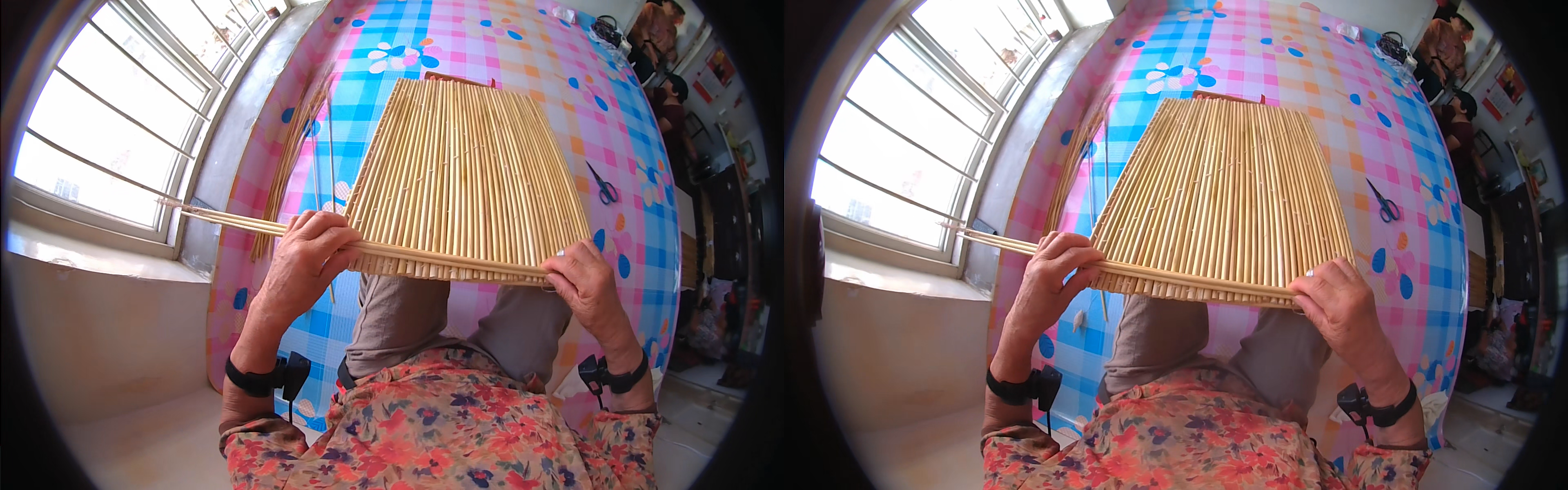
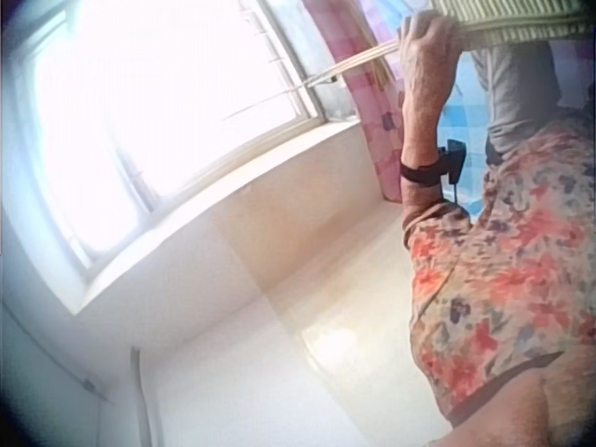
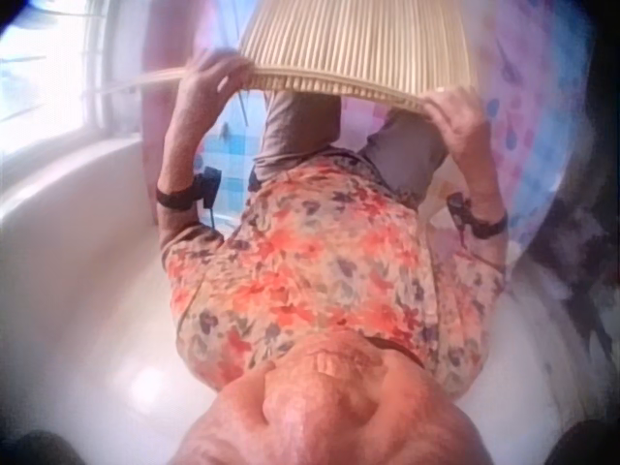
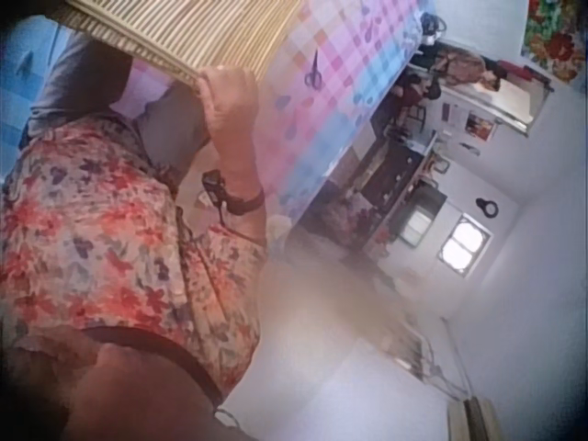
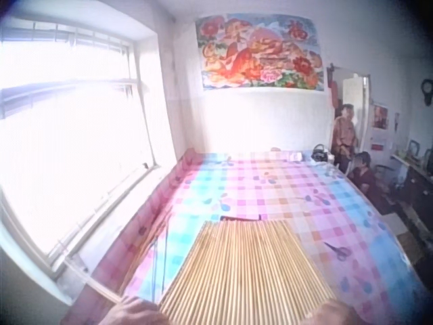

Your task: The person weaves bamboo strips together using a needle and thread, securing the slats to form a large mat on a checkered surface.

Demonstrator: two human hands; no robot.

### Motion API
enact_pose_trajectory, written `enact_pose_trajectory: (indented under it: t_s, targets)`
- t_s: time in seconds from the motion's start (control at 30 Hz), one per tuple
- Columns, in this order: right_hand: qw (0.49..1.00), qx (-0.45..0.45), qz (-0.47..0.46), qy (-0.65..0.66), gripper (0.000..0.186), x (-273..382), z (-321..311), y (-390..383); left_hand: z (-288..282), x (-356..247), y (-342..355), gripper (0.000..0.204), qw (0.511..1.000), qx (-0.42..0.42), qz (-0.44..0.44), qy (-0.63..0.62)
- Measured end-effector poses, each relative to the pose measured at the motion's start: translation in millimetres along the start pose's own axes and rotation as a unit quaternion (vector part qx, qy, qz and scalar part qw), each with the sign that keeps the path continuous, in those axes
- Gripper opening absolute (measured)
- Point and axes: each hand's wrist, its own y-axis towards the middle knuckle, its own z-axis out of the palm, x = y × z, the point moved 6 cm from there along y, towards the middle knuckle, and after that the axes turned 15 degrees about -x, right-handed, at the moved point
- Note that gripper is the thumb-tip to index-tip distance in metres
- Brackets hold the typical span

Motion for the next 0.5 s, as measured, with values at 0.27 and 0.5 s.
enact_pose_trajectory:
  t_s: [0.27, 0.5]
  targets:
    - [1.000, 0.007, 0.009, -0.003, 0.019, -0.6, -1.6, -2.2, -2.9, -1.4, -3.3, 0.018, 0.999, 0.013, -0.025, -0.029]
    - [1.000, 0.009, 0.020, 0.007, 0.019, -1.6, -0.9, -4.6, -6.5, -6.5, -13.0, 0.016, 0.999, -0.016, -0.041, -0.022]
